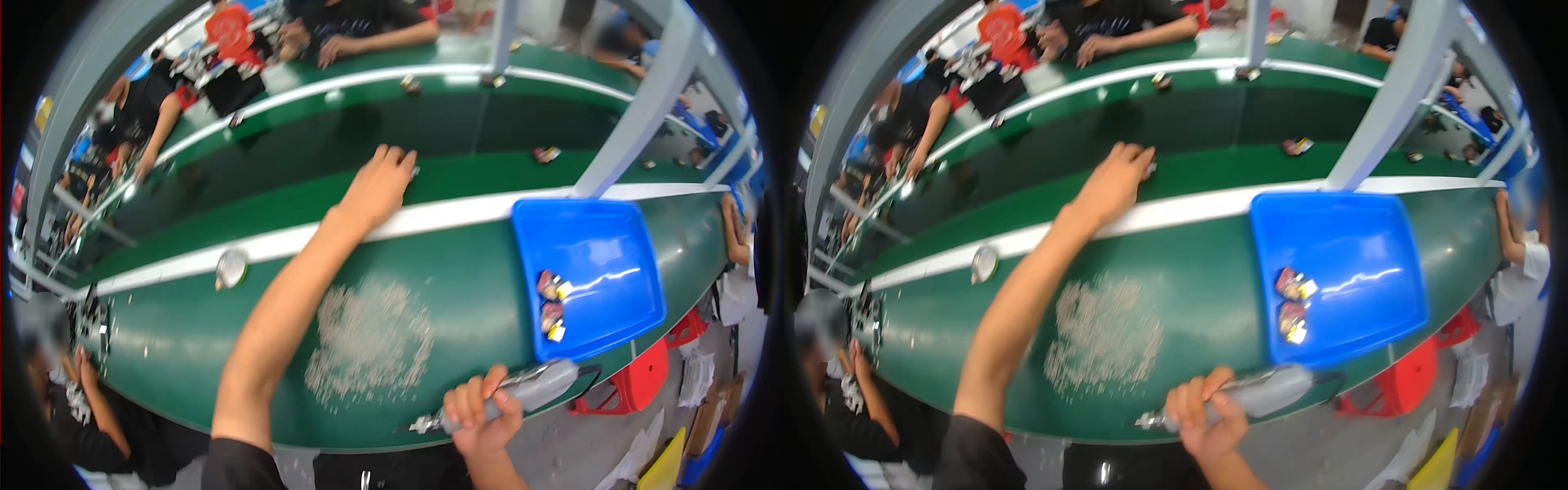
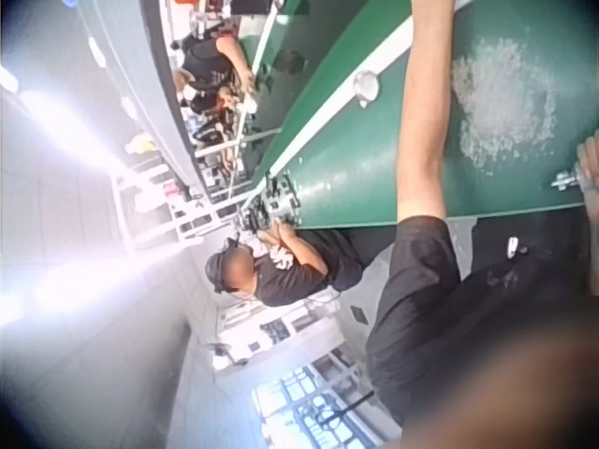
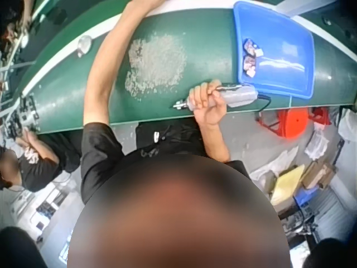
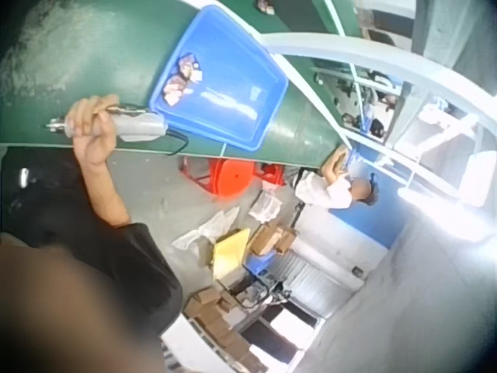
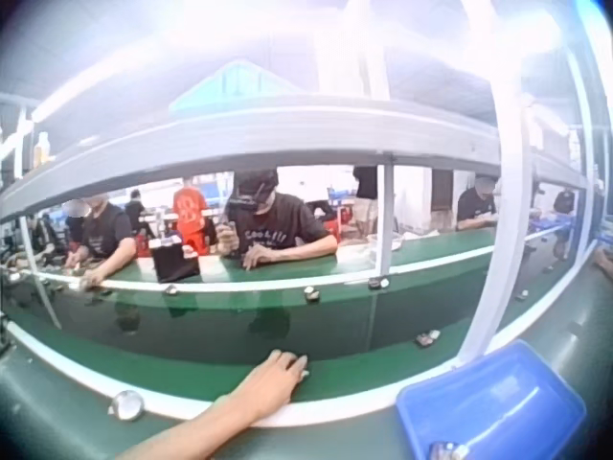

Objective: Using an electric screwdriver and hands to assemble small toy cars on a manufacturing line.

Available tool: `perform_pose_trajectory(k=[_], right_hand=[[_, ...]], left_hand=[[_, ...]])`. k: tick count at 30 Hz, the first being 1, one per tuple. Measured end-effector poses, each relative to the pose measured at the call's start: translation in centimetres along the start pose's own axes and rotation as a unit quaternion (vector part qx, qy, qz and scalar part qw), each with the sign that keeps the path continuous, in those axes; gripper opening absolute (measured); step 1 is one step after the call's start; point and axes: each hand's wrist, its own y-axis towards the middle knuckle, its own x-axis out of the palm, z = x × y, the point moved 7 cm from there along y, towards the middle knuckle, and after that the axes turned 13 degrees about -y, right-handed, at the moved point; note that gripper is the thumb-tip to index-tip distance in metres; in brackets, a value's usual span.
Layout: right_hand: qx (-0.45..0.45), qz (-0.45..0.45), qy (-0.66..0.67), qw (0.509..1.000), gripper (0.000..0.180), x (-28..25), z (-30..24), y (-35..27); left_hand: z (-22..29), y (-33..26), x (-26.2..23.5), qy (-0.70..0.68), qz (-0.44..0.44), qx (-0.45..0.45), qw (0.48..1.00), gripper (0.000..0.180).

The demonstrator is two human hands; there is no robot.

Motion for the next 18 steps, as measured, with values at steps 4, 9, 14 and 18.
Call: perform_pose_trajectory(k=[4,9,14,18], right_hand=[[-0.016,0.012,0.011,1.000,0.014,0.8,-0.4,0.2],[-0.009,0.011,0.025,1.000,0.012,0.2,-0.4,0.7],[-0.022,-0.011,0.048,0.999,0.009,0.8,-0.4,0.4],[0.009,-0.013,0.068,0.998,0.009,2.5,0.6,-0.7]], left_hand=[[3.1,-7.9,-6.7,-0.031,-0.030,0.034,0.999,0.037],[7.1,-22.6,-12.2,0.039,-0.039,-0.092,0.994,0.049],[11.7,-32.3,-13.3,0.062,-0.019,-0.133,0.989,0.048],[12.8,-34.2,-12.7,0.031,0.001,-0.151,0.988,0.049]])
